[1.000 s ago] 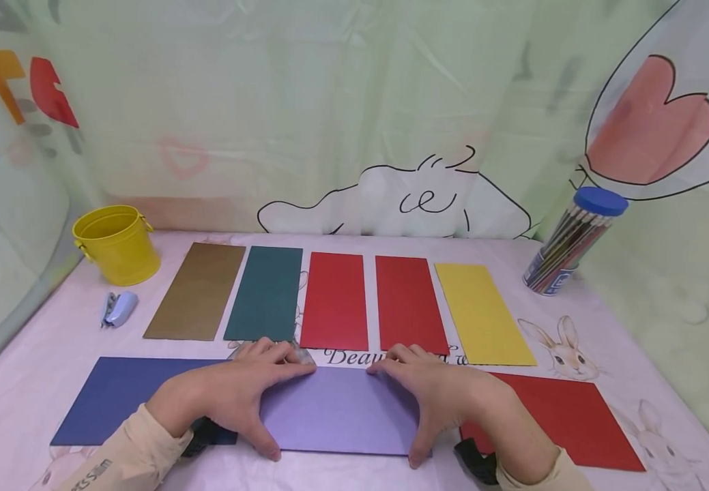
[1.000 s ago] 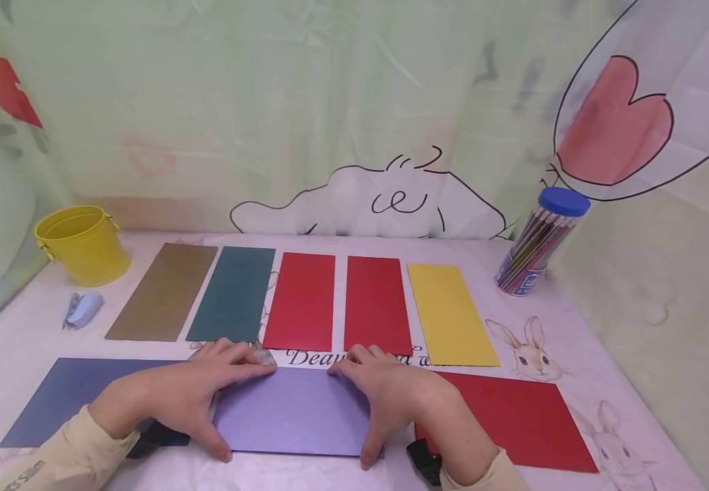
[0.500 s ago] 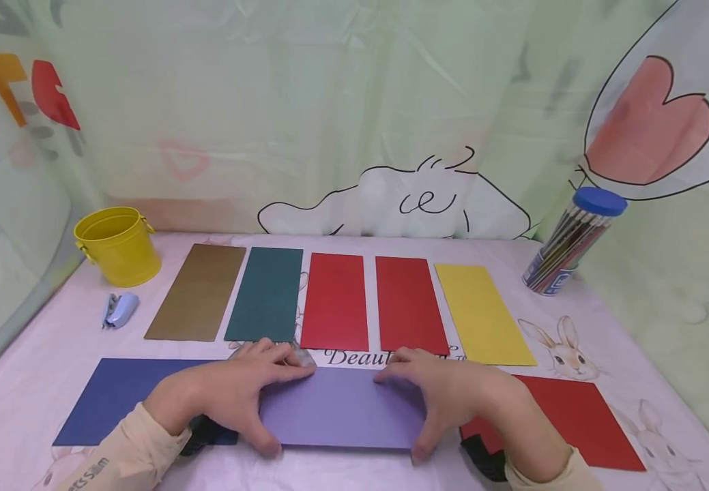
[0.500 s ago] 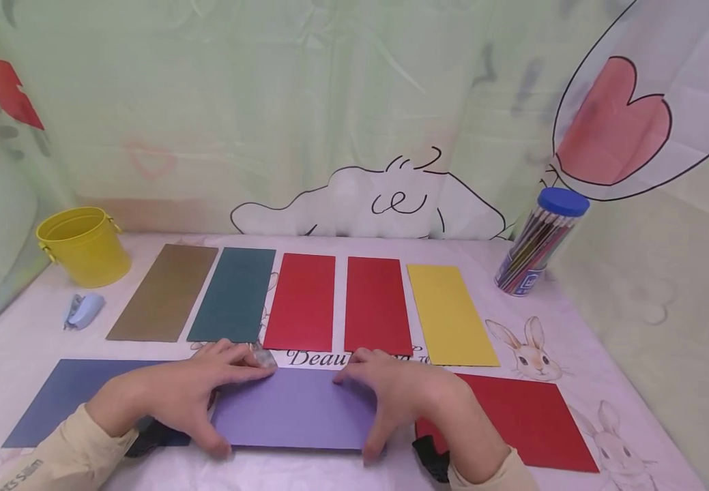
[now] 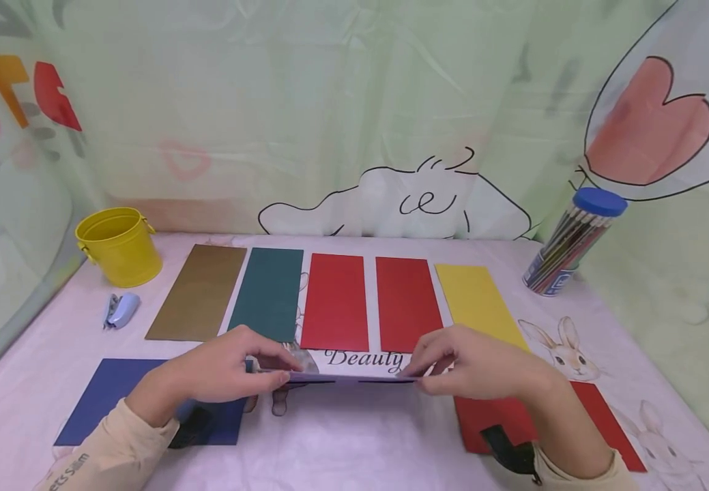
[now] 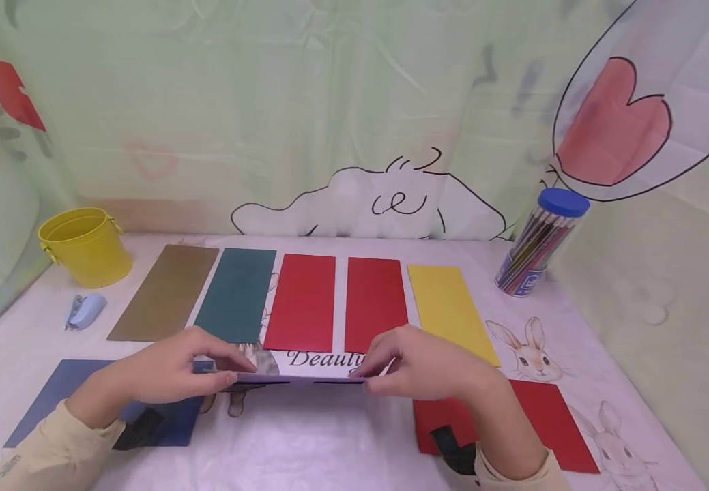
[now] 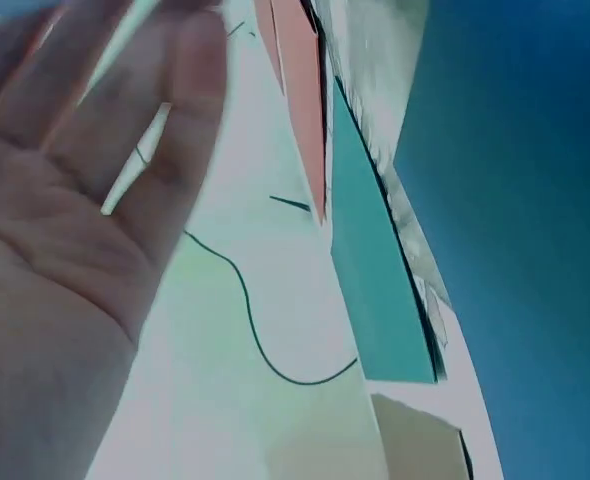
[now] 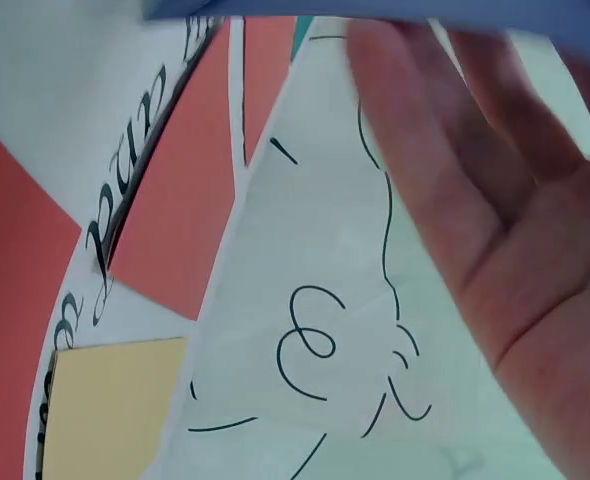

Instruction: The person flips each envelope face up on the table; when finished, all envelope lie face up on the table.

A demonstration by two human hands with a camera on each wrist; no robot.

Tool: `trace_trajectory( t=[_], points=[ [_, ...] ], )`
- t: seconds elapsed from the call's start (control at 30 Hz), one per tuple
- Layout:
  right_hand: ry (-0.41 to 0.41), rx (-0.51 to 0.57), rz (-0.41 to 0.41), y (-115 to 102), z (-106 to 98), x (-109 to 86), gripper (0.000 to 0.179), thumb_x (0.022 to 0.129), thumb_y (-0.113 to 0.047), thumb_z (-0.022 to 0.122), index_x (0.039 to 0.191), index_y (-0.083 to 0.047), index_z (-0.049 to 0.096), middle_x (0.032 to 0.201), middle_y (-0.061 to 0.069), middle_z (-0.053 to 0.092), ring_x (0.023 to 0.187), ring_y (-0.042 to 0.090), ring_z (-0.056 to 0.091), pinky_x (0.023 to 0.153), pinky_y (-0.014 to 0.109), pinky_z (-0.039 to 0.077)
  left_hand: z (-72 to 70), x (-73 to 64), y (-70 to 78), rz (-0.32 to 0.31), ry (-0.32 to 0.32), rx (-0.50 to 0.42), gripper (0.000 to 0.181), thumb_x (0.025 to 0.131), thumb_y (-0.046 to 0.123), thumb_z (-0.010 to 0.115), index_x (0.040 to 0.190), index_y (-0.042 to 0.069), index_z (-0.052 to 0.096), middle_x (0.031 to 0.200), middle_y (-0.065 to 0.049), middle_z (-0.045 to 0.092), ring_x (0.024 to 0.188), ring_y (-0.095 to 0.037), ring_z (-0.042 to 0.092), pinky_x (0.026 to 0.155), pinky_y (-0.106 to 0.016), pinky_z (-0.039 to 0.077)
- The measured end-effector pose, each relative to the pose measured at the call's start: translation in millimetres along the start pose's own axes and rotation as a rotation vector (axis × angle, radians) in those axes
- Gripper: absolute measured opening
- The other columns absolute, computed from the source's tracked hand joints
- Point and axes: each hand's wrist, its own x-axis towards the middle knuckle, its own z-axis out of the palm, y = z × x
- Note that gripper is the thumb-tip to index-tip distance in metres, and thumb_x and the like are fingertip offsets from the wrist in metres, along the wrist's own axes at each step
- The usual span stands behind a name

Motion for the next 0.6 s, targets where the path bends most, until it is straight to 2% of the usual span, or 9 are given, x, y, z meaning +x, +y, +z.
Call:
trace_trajectory(
  t=[0.13,0.23,0.37,0.47,0.6],
  points=[
    [0.093,0.000,0.017,2.1,-3.5,0.1,0.009,0.093,-0.016,0.073,0.102,-0.017,0.076,0.089,-0.007,0.067,0.080,0.015,0.064,0.069,0.029,0.055,1.4,2.5,-1.0,0.011,0.068,0.003,0.018,0.099,0.018,0.063,0.115,0.019,0.071,0.089,0.011,0.070,0.075,-0.008,0.063,0.067,-0.029,0.053],
    [0.099,0.019,0.067,4.6,-1.7,3.0,0.016,0.092,-0.018,0.075,0.107,-0.018,0.067,0.089,-0.004,0.067,0.076,0.017,0.066,0.068,0.031,0.055,4.0,3.8,-2.9,-0.036,0.061,-0.041,0.031,0.097,0.016,0.066,0.128,0.018,0.063,0.095,0.009,0.068,0.068,-0.011,0.064,0.066,-0.029,0.055],
    [0.116,-0.042,0.083,11.2,3.8,9.1,0.022,0.091,-0.016,0.076,0.107,-0.020,0.062,0.089,-0.006,0.065,0.078,0.016,0.065,0.068,0.031,0.055,8.0,5.4,-8.5,-0.095,0.045,-0.076,0.046,0.095,0.012,0.070,0.135,0.026,0.053,0.107,0.003,0.063,0.063,-0.014,0.066,0.064,-0.031,0.057],
    [0.126,-0.108,0.092,16.7,7.9,13.7,0.025,0.088,-0.015,0.079,0.106,-0.022,0.064,0.092,-0.009,0.064,0.086,0.013,0.062,0.073,0.031,0.055,10.6,6.1,-13.2,-0.096,0.044,-0.024,0.041,0.094,0.016,0.073,0.129,0.028,0.056,0.110,0.003,0.060,0.065,-0.011,0.062,0.065,-0.029,0.055],
    [0.098,-0.089,0.145,19.3,12.0,16.7,0.036,0.079,-0.015,0.087,0.108,-0.021,0.066,0.096,-0.005,0.062,0.090,0.019,0.059,0.074,0.032,0.055,14.3,5.7,-15.0,-0.132,0.026,0.059,0.043,0.088,0.036,0.079,0.125,0.029,0.059,0.111,0.009,0.056,0.074,-0.011,0.058,0.069,-0.028,0.052]
  ],
)
